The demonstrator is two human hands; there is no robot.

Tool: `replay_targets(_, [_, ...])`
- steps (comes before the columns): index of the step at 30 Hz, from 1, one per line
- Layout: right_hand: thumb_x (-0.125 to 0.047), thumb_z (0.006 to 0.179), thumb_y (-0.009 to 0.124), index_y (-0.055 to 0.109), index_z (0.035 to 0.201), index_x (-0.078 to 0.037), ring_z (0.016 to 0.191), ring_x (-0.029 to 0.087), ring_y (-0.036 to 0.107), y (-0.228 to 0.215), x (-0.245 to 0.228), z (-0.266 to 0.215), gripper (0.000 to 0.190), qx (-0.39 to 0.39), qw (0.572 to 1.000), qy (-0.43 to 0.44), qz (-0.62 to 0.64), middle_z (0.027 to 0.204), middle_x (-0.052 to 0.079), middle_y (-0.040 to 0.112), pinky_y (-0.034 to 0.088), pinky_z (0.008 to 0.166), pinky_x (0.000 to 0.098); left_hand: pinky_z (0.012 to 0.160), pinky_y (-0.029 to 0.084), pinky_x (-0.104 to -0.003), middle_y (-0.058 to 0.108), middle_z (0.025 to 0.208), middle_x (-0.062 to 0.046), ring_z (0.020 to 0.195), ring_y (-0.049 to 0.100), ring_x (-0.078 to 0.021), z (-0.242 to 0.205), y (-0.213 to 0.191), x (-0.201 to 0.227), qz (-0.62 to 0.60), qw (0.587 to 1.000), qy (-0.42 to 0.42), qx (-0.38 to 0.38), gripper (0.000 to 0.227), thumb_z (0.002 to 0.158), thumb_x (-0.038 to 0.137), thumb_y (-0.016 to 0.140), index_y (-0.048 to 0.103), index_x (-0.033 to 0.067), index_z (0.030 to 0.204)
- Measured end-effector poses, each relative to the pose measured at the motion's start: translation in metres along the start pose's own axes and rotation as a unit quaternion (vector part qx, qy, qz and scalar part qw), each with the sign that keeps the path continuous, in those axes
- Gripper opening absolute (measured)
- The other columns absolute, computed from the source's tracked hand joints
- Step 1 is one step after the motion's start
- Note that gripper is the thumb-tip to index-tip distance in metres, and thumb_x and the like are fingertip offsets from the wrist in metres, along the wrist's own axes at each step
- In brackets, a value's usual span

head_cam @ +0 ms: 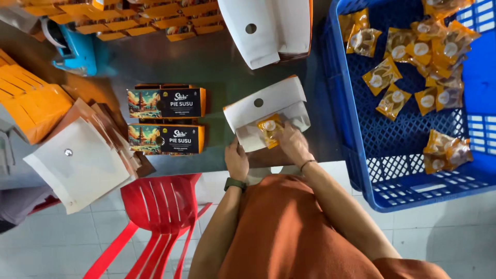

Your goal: The person assembles orange 'Pie Susu' boxes and places individually wrapped food items from a blue basket into them. They open the boxes, insert the items, and close the lids, stacking the completed packages on the table.

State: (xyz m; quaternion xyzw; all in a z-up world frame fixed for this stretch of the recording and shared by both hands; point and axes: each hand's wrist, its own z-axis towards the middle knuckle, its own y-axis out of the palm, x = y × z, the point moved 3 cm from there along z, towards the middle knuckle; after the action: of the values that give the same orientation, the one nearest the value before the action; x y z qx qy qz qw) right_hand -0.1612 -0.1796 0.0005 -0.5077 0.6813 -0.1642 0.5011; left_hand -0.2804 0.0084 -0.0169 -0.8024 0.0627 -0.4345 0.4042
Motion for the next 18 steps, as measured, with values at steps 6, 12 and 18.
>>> replay_targets(6, [-0.053,0.081,0.073,0.06,0.108,-0.012,0.088,0.031,0.069,0.02,0.012,-0.017,0.052,0.06,0.962,-0.058,-0.259,0.087,0.008,0.068,0.052,0.085,0.0443,0.093,0.055,-0.05,0.067,0.106,-0.021,0.106,0.067,-0.0435,0.003,-0.008,0.008,0.031,0.998,0.056,-0.024,0.04,0.095,0.009,0.06,0.067,0.0089,0.135])
replay_targets(12, [-0.044,0.083,0.066,0.061,0.098,-0.013,0.077,0.033,0.066,0.022,0.009,-0.009,0.034,0.146,0.959,-0.087,-0.229,0.08,0.01,0.063,0.049,0.07,0.0489,0.101,0.046,-0.049,0.063,0.11,-0.017,0.106,0.062,-0.0378,-0.003,-0.011,0.021,0.11,0.969,0.185,0.122,0.056,0.088,0.006,0.068,0.056,0.0099,0.143])
replay_targets(18, [-0.022,0.092,0.059,0.064,0.116,-0.016,0.094,0.039,0.067,-0.081,0.044,-0.025,0.025,0.205,0.972,-0.068,0.092,0.095,0.013,0.065,0.056,0.08,0.048,0.101,0.042,-0.047,0.059,0.106,-0.008,0.116,0.056,-0.0304,-0.019,0.032,0.056,0.192,0.935,0.293,-0.052,0.041,0.094,0.01,0.064,0.059,0.0196,0.133])
